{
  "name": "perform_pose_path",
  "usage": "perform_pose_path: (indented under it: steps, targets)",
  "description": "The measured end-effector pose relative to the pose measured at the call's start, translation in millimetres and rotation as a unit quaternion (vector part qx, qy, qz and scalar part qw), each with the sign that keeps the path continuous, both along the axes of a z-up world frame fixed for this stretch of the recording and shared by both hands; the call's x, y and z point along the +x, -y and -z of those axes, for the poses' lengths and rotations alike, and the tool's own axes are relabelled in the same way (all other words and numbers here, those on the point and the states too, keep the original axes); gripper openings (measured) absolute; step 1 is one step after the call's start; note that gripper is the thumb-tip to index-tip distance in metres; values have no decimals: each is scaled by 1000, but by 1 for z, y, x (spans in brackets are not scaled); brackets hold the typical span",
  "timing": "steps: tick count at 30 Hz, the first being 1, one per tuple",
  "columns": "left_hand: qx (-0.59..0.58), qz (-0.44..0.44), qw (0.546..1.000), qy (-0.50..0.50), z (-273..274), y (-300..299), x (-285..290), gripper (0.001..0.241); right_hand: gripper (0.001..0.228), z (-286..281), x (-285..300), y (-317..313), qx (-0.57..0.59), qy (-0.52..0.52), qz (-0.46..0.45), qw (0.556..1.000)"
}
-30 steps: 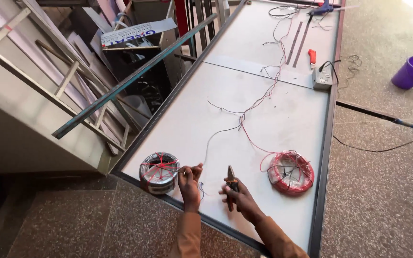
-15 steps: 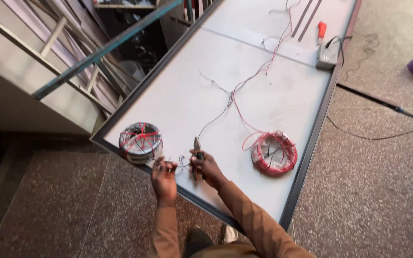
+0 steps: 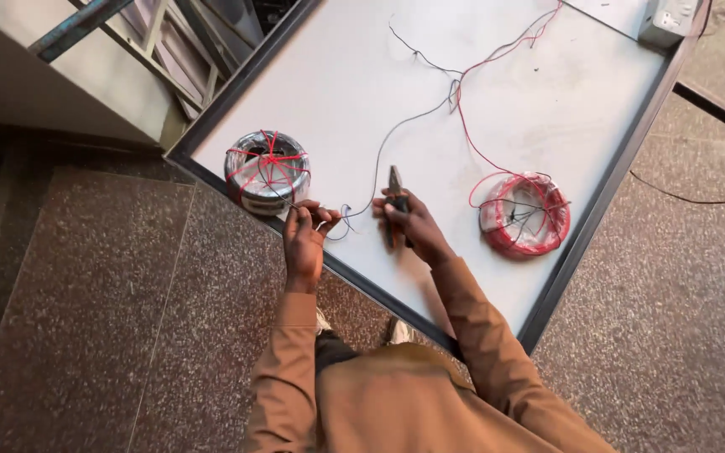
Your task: Stripping insulation from electrical wires and twisting them together to form connections on a work surface.
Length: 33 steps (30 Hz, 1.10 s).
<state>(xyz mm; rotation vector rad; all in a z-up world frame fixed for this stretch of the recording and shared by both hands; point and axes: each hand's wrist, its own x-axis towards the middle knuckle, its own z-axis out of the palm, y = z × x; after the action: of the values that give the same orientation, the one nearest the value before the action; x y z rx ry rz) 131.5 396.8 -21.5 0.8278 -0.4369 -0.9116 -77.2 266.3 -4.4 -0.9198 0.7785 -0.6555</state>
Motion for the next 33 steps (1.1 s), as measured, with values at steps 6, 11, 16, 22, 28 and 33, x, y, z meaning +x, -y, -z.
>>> perform_pose_path:
  steps: [6,11,16,22,28,33]
  targets:
    - [-7,9,1000,26,-8,3,8,32,24,-73,-22,-32,-103,-137,-112,979]
    - [-50,-34,998,-7,-11,3,11,31,25,-118,-15,-51,-104,-136,-238,956]
    - [-66,-64,996,-10,-8,-3,-6,29,36,-57,0,-56,-93,-100,-312,940]
    - [-69,-105,992,-24,-5,10,-29,24,27,-64,19,-46,-145,-134,-307,931]
    - [-83,-141,986,-24,-8,18,-32,24,41,12,47,-33,-112,-142,-268,946]
    - [-92,-155,982,-48,-10,29,-26,31,42,-14,50,-39,-141,-171,-248,943]
